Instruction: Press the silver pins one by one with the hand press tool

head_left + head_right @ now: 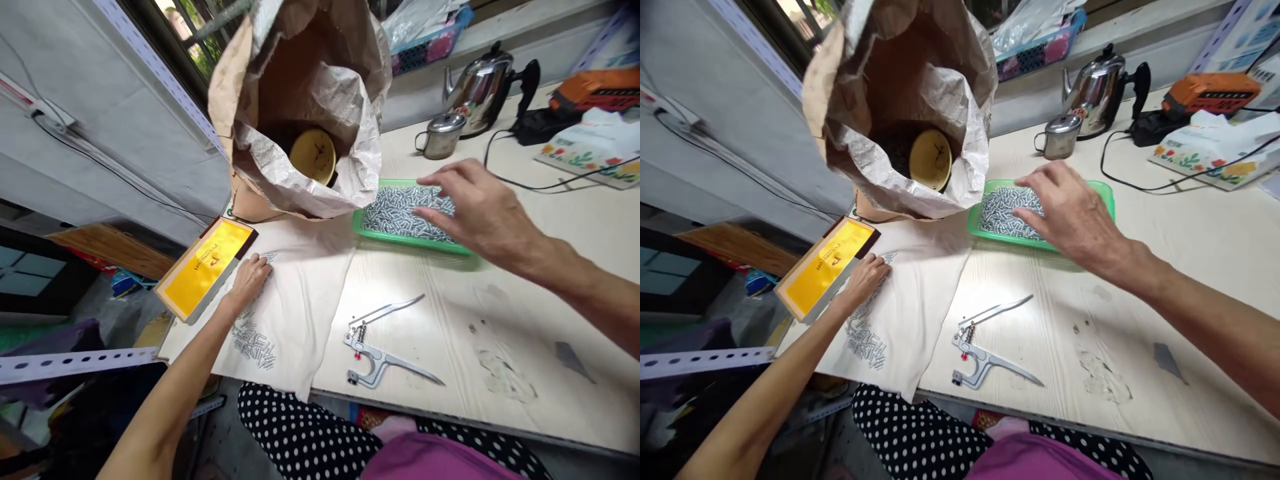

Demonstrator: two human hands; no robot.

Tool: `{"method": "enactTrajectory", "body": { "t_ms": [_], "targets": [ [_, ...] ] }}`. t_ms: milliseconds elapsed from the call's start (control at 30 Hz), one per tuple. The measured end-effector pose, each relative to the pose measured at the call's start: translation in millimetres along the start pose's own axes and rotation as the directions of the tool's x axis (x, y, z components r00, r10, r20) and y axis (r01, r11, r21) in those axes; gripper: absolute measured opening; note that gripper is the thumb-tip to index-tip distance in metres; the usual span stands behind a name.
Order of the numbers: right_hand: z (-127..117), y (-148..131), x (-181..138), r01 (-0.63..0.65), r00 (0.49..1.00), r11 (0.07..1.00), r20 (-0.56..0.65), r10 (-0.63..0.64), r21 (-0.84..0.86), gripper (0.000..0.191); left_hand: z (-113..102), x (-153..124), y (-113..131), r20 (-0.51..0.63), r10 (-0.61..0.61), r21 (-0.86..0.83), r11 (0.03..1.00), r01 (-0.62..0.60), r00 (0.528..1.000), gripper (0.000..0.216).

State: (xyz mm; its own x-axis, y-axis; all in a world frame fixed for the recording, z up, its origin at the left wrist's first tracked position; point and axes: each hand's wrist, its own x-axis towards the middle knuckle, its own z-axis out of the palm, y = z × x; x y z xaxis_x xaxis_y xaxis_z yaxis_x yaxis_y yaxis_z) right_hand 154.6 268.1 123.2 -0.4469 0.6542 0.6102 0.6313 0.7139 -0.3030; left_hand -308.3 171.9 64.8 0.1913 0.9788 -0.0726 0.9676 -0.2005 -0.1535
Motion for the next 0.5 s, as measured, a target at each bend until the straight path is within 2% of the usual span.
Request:
{"method": "enactTrajectory", "body": {
  "t_ms": [67, 133, 167, 200, 233, 267, 333, 400, 500],
  "targets": [
    [6, -14, -31, 0.042, 0.981, 0.998, 0.184, -0.052, 0.056, 0.035, -4, -1, 15, -0.102, -0.089, -0.17, 0.983, 0.071, 0.991, 0.02],
    [12, -37, -70, 0.051, 0.911, 0.984, 0.396, -0.116, 0.172, 0.032, -10, -9, 46, -0.134, -0.264, -0.408, 0.893, 0.189, 0.955, 0.016],
    [14, -50, -91, 0.033, 0.862, 0.977, 0.488, -0.135, 0.212, 0.03, -14, -17, 66, -0.079, -0.341, -0.531, 0.81, 0.25, 0.937, 0.017],
    [16, -62, -111, 0.008, 0.816, 0.973, 0.56, -0.141, 0.232, 0.028, -18, -26, 88, 0.028, -0.376, -0.638, 0.707, 0.306, 0.926, 0.02],
    [18, -73, -129, -0.022, 0.779, 0.971, 0.613, -0.132, 0.236, 0.027, -22, -35, 110, 0.147, -0.365, -0.718, 0.599, 0.353, 0.919, 0.024],
    [20, -81, -145, -0.052, 0.751, 0.971, 0.65, -0.116, 0.233, 0.028, -25, -46, 131, 0.248, -0.325, -0.772, 0.503, 0.388, 0.913, 0.028],
    [24, -93, -170, -0.101, 0.73, 0.969, 0.679, -0.083, 0.227, 0.027, -28, -64, 169, 0.365, -0.248, -0.82, 0.37, 0.436, 0.897, 0.032],
    [28, -100, -185, -0.127, 0.741, 0.971, 0.67, -0.043, 0.203, 0.023, -26, -77, 196, 0.407, -0.221, -0.831, 0.313, 0.46, 0.886, 0.033],
    [33, -106, -192, -0.129, 0.753, 0.984, 0.657, 0.018, 0.121, 0.018, -19, -84, 216, 0.448, -0.223, -0.82, 0.285, 0.497, 0.866, 0.035]
  ]
}}
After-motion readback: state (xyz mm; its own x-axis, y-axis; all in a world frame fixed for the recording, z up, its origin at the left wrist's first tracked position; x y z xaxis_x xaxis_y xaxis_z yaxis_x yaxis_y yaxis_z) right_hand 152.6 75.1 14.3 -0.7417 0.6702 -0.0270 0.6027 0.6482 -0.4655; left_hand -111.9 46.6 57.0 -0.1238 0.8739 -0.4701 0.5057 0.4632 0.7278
